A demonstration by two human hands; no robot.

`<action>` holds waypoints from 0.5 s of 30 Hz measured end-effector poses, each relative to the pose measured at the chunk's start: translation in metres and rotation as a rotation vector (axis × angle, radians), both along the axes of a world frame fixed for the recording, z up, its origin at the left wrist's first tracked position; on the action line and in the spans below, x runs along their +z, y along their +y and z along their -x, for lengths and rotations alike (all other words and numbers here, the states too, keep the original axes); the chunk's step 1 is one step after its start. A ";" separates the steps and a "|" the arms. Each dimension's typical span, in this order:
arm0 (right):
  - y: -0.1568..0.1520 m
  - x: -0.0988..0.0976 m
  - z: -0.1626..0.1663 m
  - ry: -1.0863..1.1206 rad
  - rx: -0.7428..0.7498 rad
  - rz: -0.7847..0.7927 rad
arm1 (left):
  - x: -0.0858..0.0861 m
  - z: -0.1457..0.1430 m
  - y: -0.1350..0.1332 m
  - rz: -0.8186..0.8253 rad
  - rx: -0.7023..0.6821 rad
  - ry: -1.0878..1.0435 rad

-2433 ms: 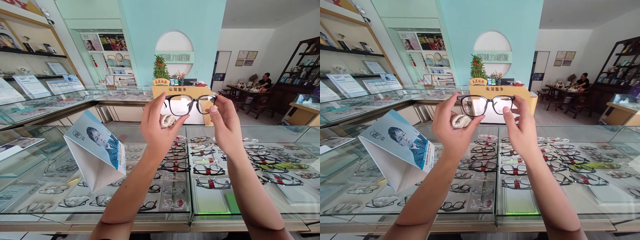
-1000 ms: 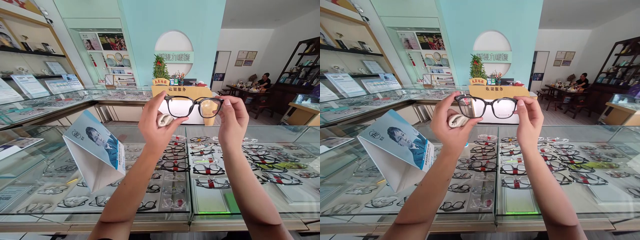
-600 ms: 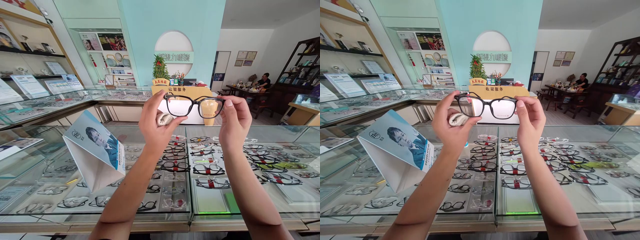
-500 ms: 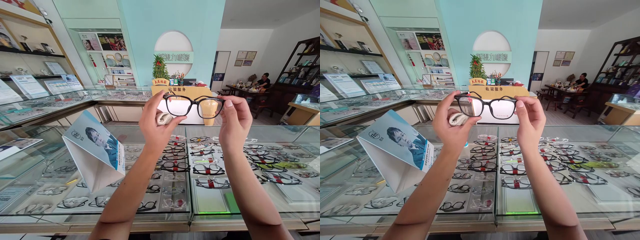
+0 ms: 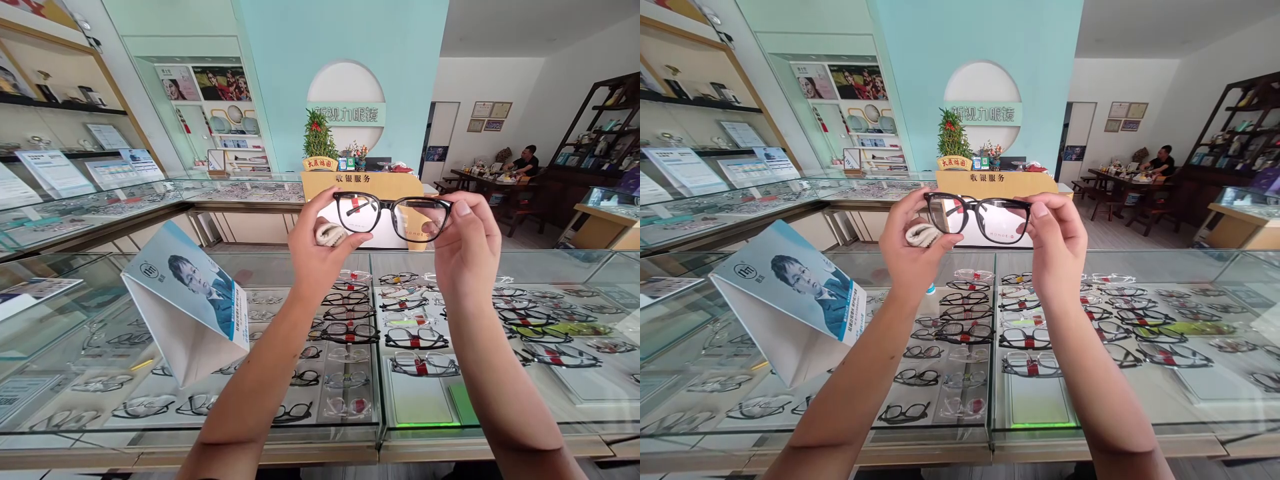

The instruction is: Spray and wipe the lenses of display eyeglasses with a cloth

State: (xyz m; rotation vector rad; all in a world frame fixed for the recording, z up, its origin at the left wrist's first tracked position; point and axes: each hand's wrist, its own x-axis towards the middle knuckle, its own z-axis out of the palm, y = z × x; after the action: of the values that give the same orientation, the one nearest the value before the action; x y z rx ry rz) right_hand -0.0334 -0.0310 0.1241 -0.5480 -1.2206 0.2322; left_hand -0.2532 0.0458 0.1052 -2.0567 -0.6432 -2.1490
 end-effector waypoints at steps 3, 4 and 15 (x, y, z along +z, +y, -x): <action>-0.001 0.003 -0.001 0.013 0.045 0.035 | -0.002 -0.002 0.002 0.000 -0.030 0.014; -0.001 0.003 -0.002 0.029 0.058 0.046 | -0.003 -0.002 0.002 0.001 -0.036 0.016; 0.012 0.001 -0.014 0.026 0.161 0.143 | 0.000 0.002 0.004 0.065 -0.075 0.068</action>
State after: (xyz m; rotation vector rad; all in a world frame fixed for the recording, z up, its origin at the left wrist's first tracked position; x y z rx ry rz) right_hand -0.0199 -0.0194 0.1247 -0.5692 -1.2302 0.4639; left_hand -0.2550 0.0499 0.1049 -2.2111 -0.6463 -2.1131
